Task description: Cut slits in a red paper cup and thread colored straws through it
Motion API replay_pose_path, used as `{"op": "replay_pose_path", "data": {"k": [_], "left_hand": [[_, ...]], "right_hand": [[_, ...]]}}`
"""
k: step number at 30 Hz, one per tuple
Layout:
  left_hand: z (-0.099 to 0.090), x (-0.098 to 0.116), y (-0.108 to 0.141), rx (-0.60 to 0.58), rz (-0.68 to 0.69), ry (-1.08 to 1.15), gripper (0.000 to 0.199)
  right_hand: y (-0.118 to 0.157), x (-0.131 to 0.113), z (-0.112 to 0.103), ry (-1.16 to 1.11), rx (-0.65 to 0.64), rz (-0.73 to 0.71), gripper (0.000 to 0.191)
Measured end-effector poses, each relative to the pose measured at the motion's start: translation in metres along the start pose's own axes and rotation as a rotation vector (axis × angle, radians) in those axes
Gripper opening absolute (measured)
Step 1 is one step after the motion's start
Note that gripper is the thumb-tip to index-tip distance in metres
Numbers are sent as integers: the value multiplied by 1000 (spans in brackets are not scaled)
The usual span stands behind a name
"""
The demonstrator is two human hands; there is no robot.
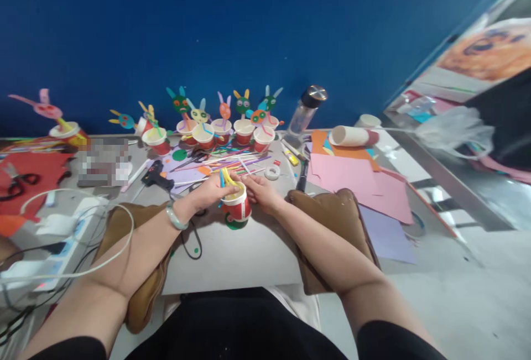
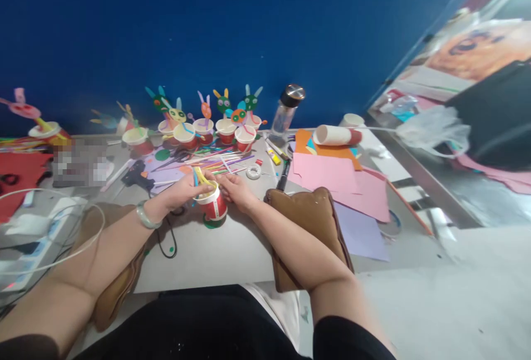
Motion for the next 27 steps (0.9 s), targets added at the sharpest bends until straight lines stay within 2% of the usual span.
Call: {"op": "replay_pose_path", "data": {"k": [11,16,21,23,27], "left_hand": [[-5,14,10,25,-30,-66,60],[-10,23,12,63,-17,-189,60],[-1,15,9,6,-46,-215,60],[0,13,6,-16,-26,-180,60],[-7,8,0,43,4,-121,63]], "right_hand": [[3,-4,7,7,-49,-136,47],[1,-8,12,46,-155,-222,51],[9,-18,3,387,-38,-348,54],[11,-22,-3,446,46,-381,52],[10,-21,-1,450,-14,-381,47]]}}
Point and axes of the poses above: each hand's wrist, its own y-axis away from the middle knuckle, its own z-axis out of the palm, x = y × z, the point moved 6 cm from there along -y, towards the middle knuckle, and after that the axes turned 6 degrees about -z, right-handed, at the moved point
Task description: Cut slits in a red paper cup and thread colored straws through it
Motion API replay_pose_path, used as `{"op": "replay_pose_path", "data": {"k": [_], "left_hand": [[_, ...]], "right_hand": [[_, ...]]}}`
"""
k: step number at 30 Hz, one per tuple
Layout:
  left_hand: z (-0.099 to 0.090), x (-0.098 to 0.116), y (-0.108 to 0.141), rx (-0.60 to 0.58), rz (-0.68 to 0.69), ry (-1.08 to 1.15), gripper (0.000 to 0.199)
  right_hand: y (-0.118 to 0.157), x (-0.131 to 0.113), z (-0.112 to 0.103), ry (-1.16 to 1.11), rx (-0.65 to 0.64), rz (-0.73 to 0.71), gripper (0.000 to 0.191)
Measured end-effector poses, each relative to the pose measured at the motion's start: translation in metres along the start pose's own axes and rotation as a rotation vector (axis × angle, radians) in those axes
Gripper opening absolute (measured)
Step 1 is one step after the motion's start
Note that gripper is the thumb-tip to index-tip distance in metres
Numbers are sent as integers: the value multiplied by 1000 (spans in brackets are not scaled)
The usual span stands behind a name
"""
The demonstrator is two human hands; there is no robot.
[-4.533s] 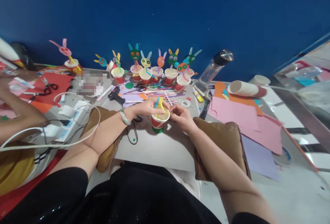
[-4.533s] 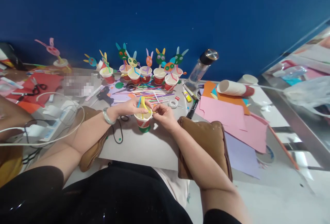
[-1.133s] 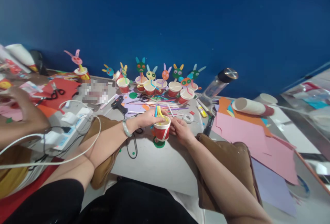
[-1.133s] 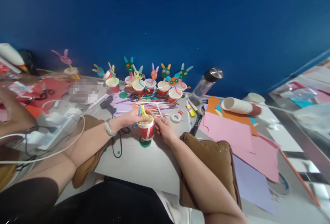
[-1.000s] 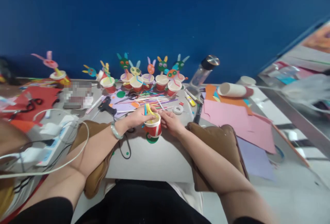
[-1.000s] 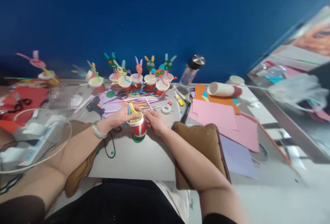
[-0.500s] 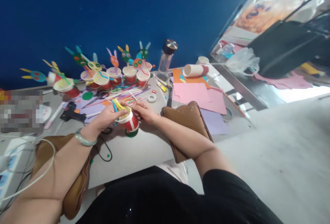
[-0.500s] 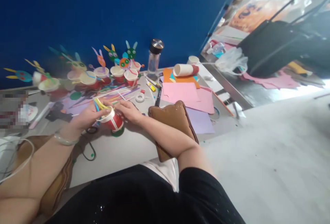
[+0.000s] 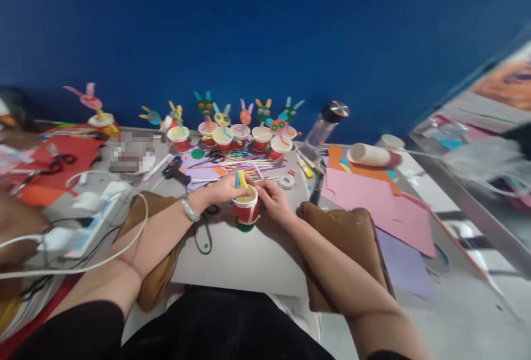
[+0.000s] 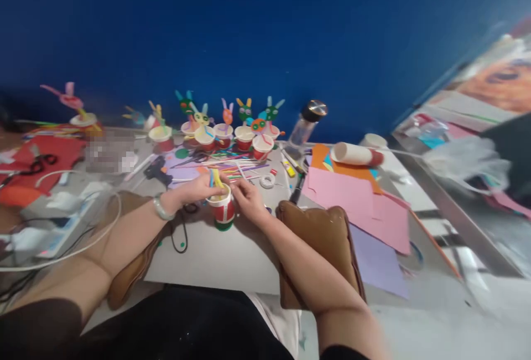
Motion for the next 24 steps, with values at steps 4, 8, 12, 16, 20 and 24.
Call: {"op": "replay_pose_path", "data": {"k": [4,8,12,16,20,24], "left_hand": [[2,-2,-2,-21,30,21,55],[2,-4,-3,-24,14,23,50],[3,-4,-4,-35,27,35,46],[2,-6,-6,-10,5,102,57],[0,-5,-6,46,32,192,56],[-1,-2,-5,52,86,234,44]], "right_hand": [[1,4,0,2,9,52,49],[2,9,-2,-10,75,136,54],[4,12,-1,-94,105,224,58],[4,19,-1,-210,139,313,59],[2,23,-6,-278,201,350,55],[0,25,-7,-308,228,354,51]]}}
Point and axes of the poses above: each hand's wrist, its own y-axis away from the middle knuckle, its own z-axis out of the palm, x = y × z, the point moved 6 cm from there along -y, towards the middle knuckle, and after that the axes turned 6 degrees about -z, right-handed, at the moved point
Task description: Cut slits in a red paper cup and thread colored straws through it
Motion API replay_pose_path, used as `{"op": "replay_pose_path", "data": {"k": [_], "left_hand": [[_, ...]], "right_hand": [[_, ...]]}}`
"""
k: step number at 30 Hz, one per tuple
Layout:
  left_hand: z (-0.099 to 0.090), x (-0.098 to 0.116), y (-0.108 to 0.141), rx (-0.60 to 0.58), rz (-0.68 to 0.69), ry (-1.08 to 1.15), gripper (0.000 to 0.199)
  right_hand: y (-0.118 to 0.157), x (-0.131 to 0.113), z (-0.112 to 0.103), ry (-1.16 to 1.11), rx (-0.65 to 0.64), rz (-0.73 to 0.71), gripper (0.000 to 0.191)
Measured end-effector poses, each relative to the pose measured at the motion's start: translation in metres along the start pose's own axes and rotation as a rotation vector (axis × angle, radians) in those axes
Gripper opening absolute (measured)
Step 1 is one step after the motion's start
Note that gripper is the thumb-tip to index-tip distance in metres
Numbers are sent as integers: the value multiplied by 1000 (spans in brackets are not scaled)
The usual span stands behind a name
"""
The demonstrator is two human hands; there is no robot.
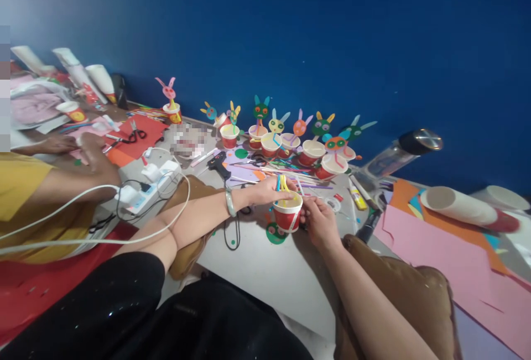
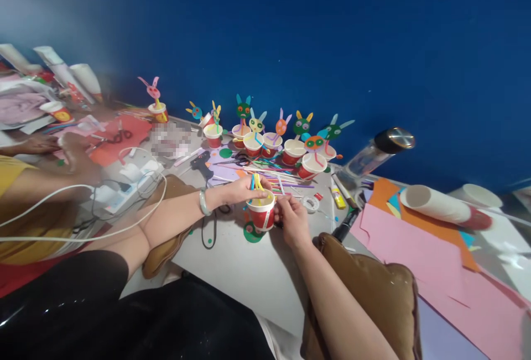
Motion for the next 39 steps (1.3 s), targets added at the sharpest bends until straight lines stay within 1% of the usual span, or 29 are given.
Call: {"op": "replay_pose_path", "data": {"k": [2,5,10,13,17,19,21,23,26,28,30,33,34,36,39], "left_hand": [[0,1,0,-8,11,-23,41],[-2,0,-2,3,16,-69,38],[4,-4,-5,-38,12,-170,39],[7,-4,-4,-58,20,-207,37],[10,-3,-1,-91,30,-251,38],[11,-2,-1,-100,31,-205,45],[12,-2,-1,-106,31,-102,55],[12,0,-2,-122,46,21,64],[9,-3,-3,-134,0,210,81],[5,-4,-4,-124,-5,254,90],[3,-3,-3,-108,56,203,98],[6,-1,-1,-88,160,56,112],[8,-1,0,-82,180,9,111],[10,0,1,-70,203,-76,104],[9,3,3,-61,209,-166,98]], "right_hand": [[0,1,1,3,-14,1,49],[-1,3,1,22,-31,4,53],[-1,3,-3,98,-53,-9,58],[2,-5,-4,191,-50,-73,56],[11,-25,0,355,-44,-250,52],[14,-30,3,379,-34,-301,50],[14,-29,4,349,-27,-274,50],[10,-23,3,260,-12,-231,52],[1,-17,-2,78,43,-198,54],[-4,-15,-6,17,85,-200,56],[-6,-16,-9,-9,123,-214,57],[-4,-20,-11,-11,146,-240,56],[-3,-22,-11,-4,149,-250,55],[0,-25,-12,30,155,-275,54],[4,-31,-12,127,156,-330,53]]}}
Point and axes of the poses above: each hand's wrist, its own y-axis away from the middle knuckle, its own z-axis out of the palm, x = y × z, the point moved 6 cm from there along -y, towards the middle knuckle, and after that the axes turned 6 degrees about -z, right-handed, at the moved point
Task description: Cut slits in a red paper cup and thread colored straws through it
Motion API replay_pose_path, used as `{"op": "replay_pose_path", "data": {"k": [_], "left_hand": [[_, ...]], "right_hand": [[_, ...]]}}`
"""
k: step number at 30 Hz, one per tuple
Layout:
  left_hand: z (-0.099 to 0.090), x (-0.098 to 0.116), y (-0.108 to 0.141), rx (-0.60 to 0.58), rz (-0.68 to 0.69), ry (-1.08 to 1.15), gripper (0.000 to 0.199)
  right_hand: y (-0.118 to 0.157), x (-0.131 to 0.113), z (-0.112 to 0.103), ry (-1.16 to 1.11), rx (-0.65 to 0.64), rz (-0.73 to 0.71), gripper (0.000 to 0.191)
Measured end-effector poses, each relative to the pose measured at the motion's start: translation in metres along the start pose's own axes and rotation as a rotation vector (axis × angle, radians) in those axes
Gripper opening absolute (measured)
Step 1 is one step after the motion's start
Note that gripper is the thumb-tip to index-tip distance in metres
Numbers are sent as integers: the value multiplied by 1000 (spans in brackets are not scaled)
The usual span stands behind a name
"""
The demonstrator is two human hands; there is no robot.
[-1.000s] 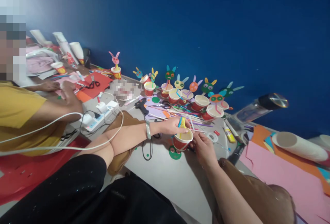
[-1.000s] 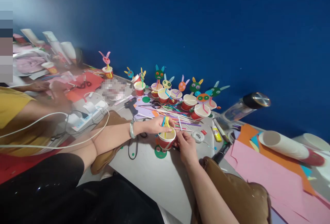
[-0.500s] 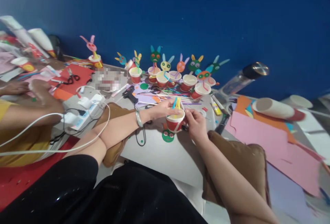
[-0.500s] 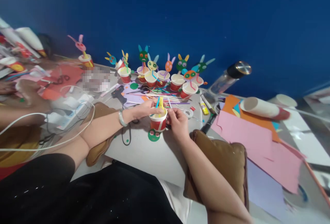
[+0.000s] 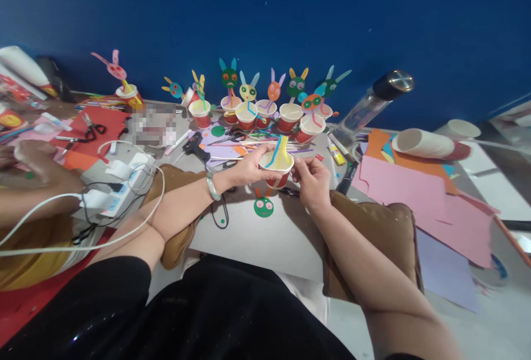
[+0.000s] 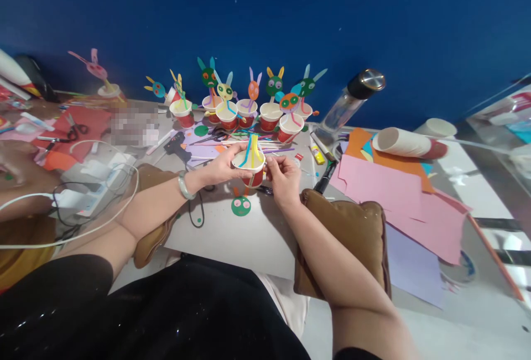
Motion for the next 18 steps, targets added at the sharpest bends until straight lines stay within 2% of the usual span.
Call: {"op": "replay_pose_path", "data": {"k": [6,9,12,16,18], "left_hand": [[-12,10,-2,11,66,-114,93],[-15,10,-2,9,82,-149,92],[-10,13,2,-30,140,-181,96],[5,20,11,-126,225,-241,94],[12,26,15,-147,241,-267,92]], "right_hand": [[-1,-2,2,37,-64,-17,50],[-5,-5,1,74,-105,-74,50],[-9,-14,0,126,-224,-180,51],[-6,-33,0,261,-402,-360,43],[-1,-44,3,340,-451,-421,40]]}}
Point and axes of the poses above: each hand's wrist, its own y-axis away from the middle knuckle, its own z-axis out of the palm, x = y × z, the point moved 6 cm from there along -y, towards the middle knuckle, and after that the axes turned 6 degrees about -z, right-handed, at the moved point
